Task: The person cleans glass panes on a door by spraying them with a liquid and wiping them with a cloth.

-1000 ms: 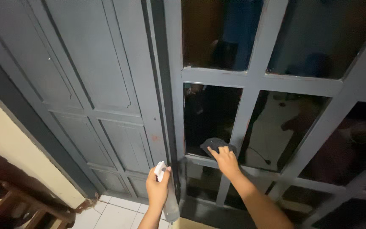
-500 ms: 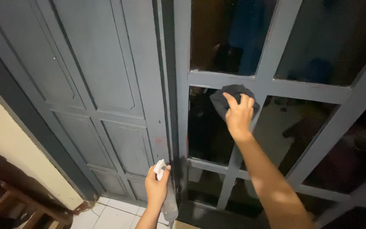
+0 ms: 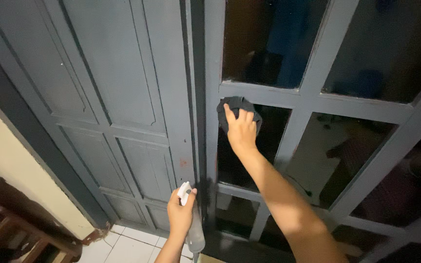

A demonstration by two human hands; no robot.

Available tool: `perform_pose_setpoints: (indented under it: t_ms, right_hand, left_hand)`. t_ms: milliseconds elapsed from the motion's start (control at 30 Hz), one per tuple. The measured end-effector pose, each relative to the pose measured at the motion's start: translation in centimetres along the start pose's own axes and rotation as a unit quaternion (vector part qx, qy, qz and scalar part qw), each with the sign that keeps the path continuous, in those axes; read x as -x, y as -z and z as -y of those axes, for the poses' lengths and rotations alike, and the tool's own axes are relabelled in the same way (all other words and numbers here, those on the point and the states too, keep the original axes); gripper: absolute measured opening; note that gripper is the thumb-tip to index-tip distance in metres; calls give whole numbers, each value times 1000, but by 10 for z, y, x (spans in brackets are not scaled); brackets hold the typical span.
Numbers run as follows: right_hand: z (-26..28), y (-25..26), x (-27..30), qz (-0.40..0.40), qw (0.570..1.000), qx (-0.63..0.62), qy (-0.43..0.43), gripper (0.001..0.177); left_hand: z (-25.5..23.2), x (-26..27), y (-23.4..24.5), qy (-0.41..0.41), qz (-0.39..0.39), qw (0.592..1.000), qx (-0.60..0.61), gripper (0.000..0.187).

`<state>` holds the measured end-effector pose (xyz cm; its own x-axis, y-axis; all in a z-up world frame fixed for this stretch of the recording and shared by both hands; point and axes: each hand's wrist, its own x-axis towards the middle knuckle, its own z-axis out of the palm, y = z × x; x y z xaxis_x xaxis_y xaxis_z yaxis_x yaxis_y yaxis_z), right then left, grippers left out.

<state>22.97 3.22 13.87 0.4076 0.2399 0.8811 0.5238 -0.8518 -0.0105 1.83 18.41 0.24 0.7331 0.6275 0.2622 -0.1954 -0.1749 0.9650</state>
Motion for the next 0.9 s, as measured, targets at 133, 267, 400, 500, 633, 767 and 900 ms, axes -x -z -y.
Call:
perform_pose_setpoints:
  t_ms: [133,267,400,500,633,767,900]
  right_hand:
    - [2,-13,29,40,999,35,-1,72]
    - [3,-28,85,96,995,31,17,71]
    - [-1,-45,160,249,965,58,59,69]
    - [-9,-60,202,195,972,32,127,59]
    - [-20,-73,213,224,963,9,147,52]
    - [-26,-53,177,255,952,55,161,55]
    - [-34,-6,102,246,959,98,95,59]
  left_hand:
    - [3,-1,-3,-2,8,1000,19,28]
    - [2,-1,0,3,9,1000,-15,27]
    - [3,0,6,-3,9,1000,9,27]
    - [5,-2,13,11,-5,1000,-2,28]
    - [6,-3,28,26,-17,999,-16,28]
    - [4,0,38,19,-19,999,23,29]
    - [4,0,40,14,-25,999,23,28]
